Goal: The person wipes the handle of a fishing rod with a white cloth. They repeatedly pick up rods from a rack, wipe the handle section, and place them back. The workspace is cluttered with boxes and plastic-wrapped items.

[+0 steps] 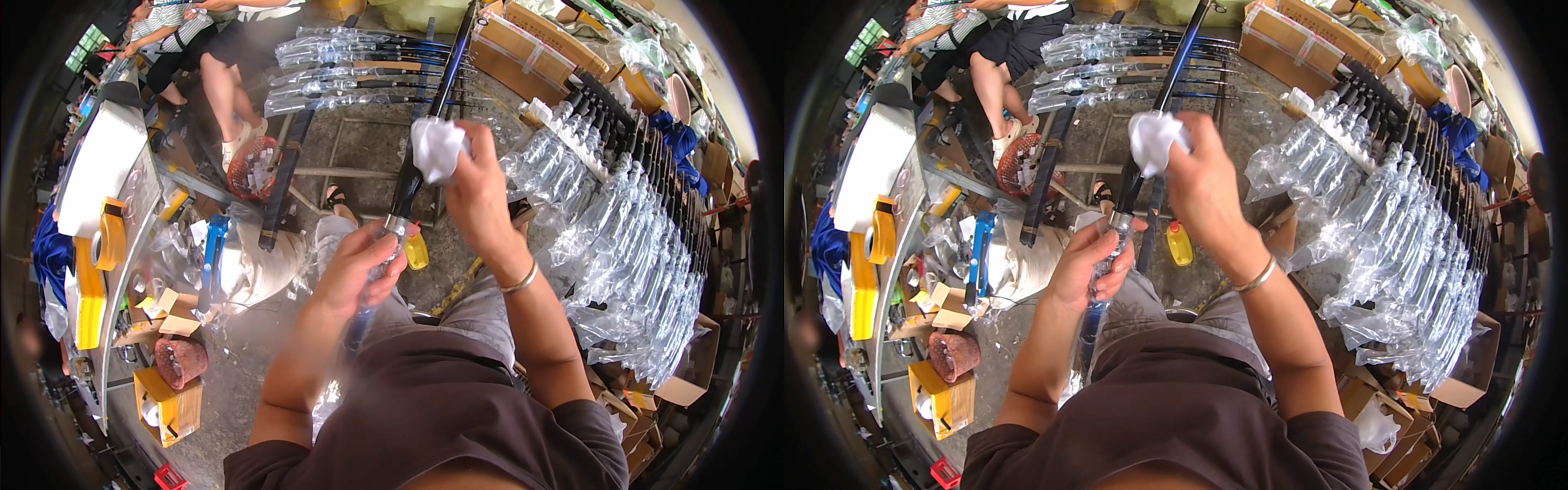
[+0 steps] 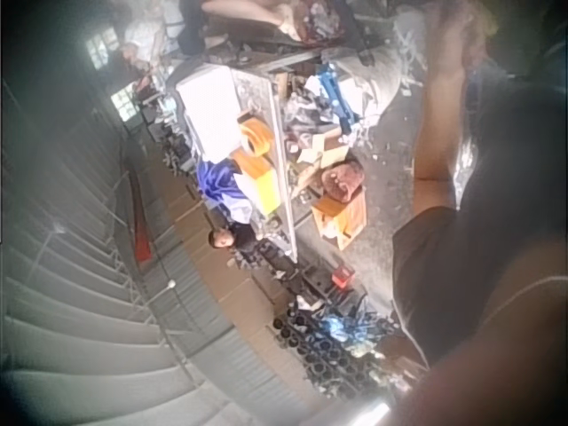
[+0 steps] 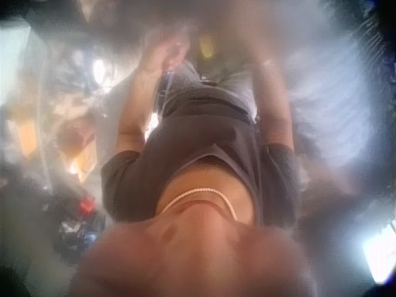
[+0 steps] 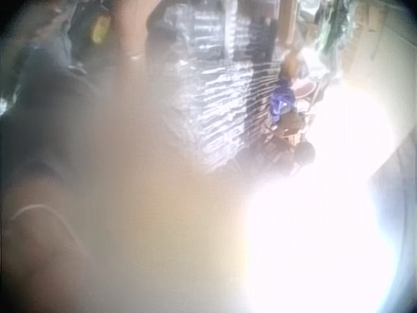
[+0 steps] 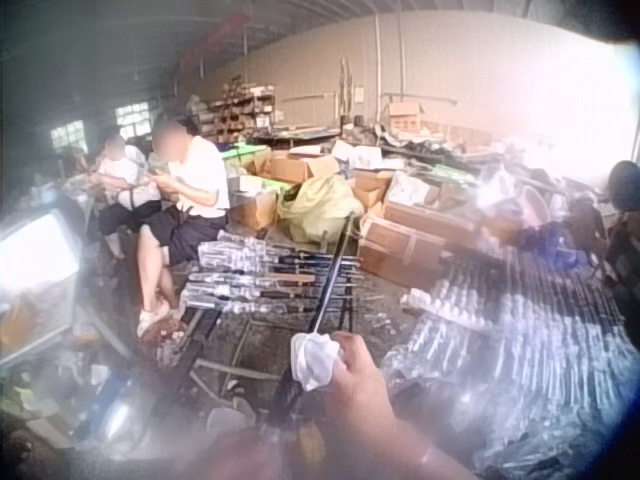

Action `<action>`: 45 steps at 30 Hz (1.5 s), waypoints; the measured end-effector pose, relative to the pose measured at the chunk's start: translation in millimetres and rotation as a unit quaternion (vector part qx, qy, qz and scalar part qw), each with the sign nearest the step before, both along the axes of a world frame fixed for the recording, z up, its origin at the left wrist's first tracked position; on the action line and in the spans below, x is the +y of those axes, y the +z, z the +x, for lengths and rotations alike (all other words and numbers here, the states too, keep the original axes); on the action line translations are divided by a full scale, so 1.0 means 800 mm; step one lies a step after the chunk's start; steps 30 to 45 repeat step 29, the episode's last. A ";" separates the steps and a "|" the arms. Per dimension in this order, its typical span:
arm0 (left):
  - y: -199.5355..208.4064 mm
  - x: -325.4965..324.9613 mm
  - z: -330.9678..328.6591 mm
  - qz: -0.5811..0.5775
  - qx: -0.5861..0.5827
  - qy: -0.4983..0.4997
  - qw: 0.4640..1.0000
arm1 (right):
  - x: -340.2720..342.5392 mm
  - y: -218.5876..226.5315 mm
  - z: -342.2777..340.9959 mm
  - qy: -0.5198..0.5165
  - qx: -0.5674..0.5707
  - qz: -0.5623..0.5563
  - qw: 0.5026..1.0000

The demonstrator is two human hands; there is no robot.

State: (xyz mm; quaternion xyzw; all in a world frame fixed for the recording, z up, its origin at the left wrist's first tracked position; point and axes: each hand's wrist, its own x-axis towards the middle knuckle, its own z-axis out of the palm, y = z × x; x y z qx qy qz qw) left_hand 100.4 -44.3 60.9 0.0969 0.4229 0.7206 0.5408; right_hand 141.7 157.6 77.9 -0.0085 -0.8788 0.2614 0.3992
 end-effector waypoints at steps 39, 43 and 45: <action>0.002 -0.007 -0.001 -0.044 0.077 0.052 0.995 | 0.014 -0.025 0.034 0.161 -0.133 -0.722 0.660; 0.002 -0.007 -0.001 -0.044 0.077 0.052 0.995 | 0.014 -0.025 0.034 0.161 -0.133 -0.722 0.660; 0.002 -0.007 -0.001 -0.044 0.077 0.052 0.995 | 0.014 -0.025 0.034 0.161 -0.133 -0.722 0.660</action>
